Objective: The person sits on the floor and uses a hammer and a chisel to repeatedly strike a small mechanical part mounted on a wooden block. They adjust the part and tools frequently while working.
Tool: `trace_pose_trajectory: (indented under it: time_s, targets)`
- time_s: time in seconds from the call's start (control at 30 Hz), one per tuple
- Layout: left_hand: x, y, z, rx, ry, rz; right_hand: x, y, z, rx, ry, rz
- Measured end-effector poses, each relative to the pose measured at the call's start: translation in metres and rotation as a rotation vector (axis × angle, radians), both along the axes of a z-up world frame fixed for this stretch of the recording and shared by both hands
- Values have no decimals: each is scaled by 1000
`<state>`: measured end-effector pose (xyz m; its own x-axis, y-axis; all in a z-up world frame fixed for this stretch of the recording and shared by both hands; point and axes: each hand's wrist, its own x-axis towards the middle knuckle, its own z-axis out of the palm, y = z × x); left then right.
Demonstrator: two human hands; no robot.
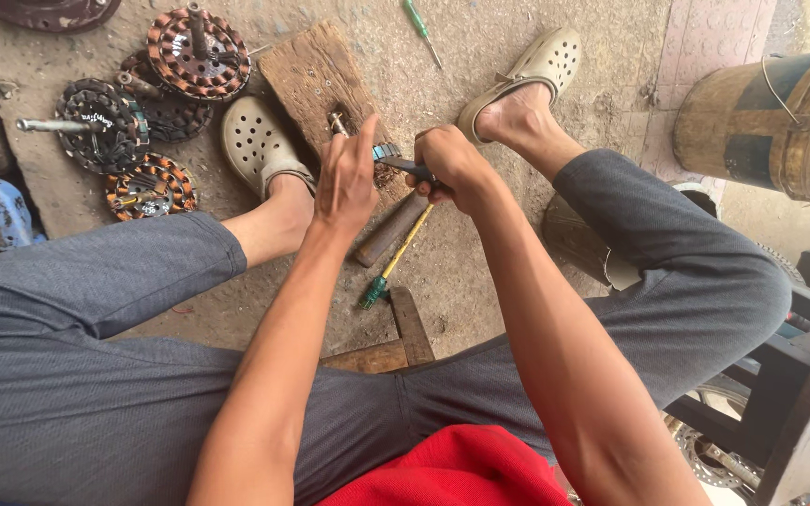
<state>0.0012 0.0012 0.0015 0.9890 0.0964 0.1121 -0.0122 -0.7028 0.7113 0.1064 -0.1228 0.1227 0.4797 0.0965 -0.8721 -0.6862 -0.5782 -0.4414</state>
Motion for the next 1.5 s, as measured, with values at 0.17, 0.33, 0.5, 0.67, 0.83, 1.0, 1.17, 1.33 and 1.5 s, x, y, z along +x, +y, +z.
trace_pose_trajectory:
  time_s: [0.17, 0.33, 0.5, 0.67, 0.83, 1.0, 1.17, 1.33, 1.5]
  targets:
    - [-2, 6, 2, -22, -44, -13, -8, -3, 1, 69, 22, -39]
    - [-1, 5, -7, -71, -40, -38, -9, 0, 2, 53, 32, -21]
    - [-3, 6, -11, -119, -19, 15, -14, 2, 3, 14, 8, -37]
    - [-2, 7, -6, -141, -43, 19, -18, 0, 7, 55, -13, -38]
    - [-2, 7, -6, -139, -42, 13, -20, 5, 6, -22, -25, 28]
    - [-2, 10, -1, -162, -46, -12, 1, 26, -4, -196, -88, 356]
    - [5, 24, 16, -154, -38, -98, 27, 50, -16, -277, -16, 378]
    - [23, 40, 38, -291, 163, -282, 32, 58, -21, -146, 66, 204]
    - [44, 44, 48, -157, 614, -368, 24, 55, -19, -163, 9, 231]
